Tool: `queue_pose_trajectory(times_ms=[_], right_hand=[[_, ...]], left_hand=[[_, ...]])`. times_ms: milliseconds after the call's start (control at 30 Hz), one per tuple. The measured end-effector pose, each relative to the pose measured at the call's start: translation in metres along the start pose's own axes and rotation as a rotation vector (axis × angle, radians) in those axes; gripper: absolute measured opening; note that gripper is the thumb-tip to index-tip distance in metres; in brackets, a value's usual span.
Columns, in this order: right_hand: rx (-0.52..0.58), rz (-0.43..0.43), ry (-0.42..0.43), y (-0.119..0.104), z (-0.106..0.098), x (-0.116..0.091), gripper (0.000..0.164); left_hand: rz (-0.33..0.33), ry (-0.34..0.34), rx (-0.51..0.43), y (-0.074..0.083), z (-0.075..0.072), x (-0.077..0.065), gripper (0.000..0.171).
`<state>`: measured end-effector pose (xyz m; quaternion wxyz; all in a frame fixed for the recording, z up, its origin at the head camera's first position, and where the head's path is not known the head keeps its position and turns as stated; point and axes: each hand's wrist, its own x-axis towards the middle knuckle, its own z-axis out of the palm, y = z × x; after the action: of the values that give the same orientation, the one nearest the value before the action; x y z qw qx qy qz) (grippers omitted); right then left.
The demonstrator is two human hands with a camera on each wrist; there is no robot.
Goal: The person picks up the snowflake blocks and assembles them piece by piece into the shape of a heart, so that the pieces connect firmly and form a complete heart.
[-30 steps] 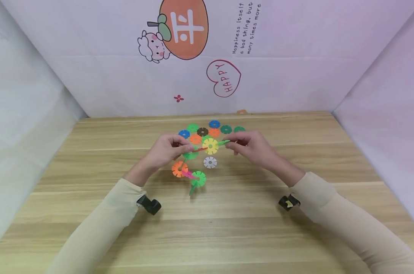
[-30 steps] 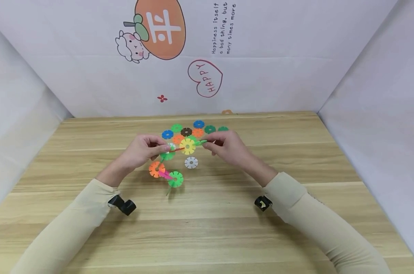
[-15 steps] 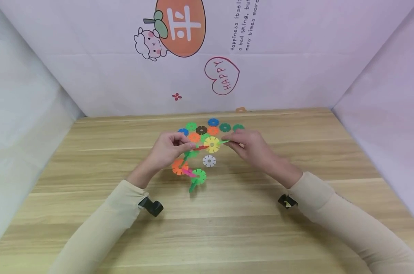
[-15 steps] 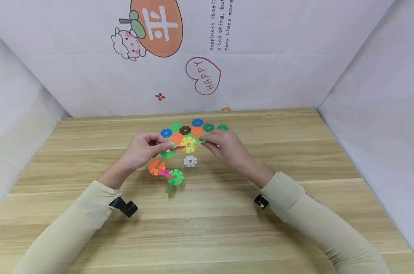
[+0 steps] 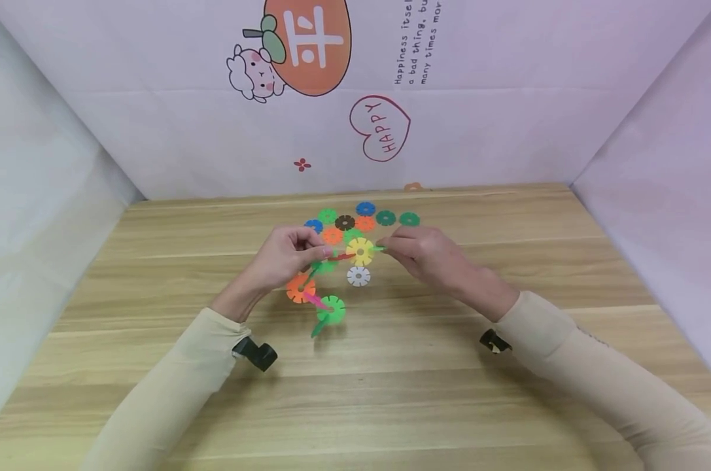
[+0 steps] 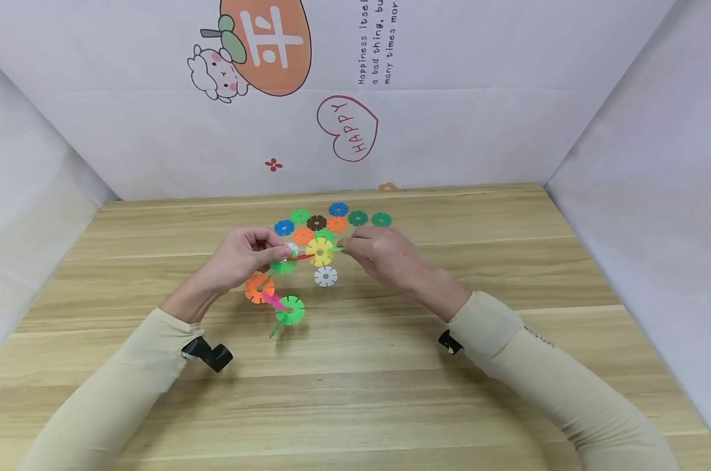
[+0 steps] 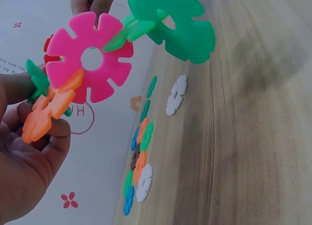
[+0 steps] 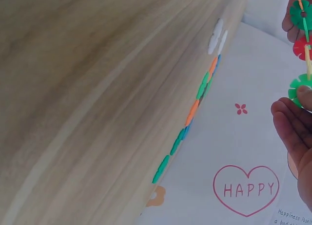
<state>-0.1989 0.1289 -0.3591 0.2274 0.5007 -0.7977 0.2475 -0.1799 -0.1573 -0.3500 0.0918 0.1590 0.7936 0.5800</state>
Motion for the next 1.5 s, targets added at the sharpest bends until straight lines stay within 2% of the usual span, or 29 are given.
queue_pose_trajectory(times_ms=[133,233,400,633,833,933,1033,1133,1200,1300,1500], right_hand=[[-0.012,-0.035,-0.023,0.0,0.0,0.001,0.019],[-0.02,-0.05,-0.07,-0.001,0.0,0.0,0.018],[0.008,-0.015,-0.108,-0.002,0.004,-0.004,0.018],[0.065,0.098,-0.065,-0.001,0.01,-0.001,0.016],[0.103,0.333,-0.084,0.004,0.015,0.002,0.027],[0.1,0.453,-0.174,0.008,0.019,0.005,0.026],[0.139,0.546,-0.329,0.01,0.028,0.008,0.026],[0.18,0.608,-0.48,0.007,0.038,0.013,0.037],[0.172,0.618,-0.552,0.002,0.045,0.015,0.046],[0.127,0.596,-0.608,-0.002,0.053,0.019,0.053],[0.082,0.551,-0.632,-0.007,0.058,0.027,0.045]], left_hand=[[0.006,-0.03,0.009,0.0,-0.001,0.001,0.012],[0.008,-0.042,0.016,0.0,-0.001,0.001,0.01],[0.003,-0.043,0.041,-0.001,-0.004,0.002,0.01],[-0.019,-0.006,0.012,-0.008,-0.008,0.003,0.012],[-0.032,0.02,0.004,-0.011,-0.012,0.003,0.016],[-0.051,0.043,0.013,-0.011,-0.014,0.004,0.018],[-0.063,0.057,0.014,-0.013,-0.017,0.004,0.019],[-0.063,0.058,0.008,-0.015,-0.019,0.002,0.018],[-0.058,0.056,0.008,-0.015,-0.019,0.001,0.018],[-0.058,0.056,0.014,-0.014,-0.019,0.0,0.018],[-0.041,0.058,0.023,-0.01,-0.022,-0.002,0.018]])
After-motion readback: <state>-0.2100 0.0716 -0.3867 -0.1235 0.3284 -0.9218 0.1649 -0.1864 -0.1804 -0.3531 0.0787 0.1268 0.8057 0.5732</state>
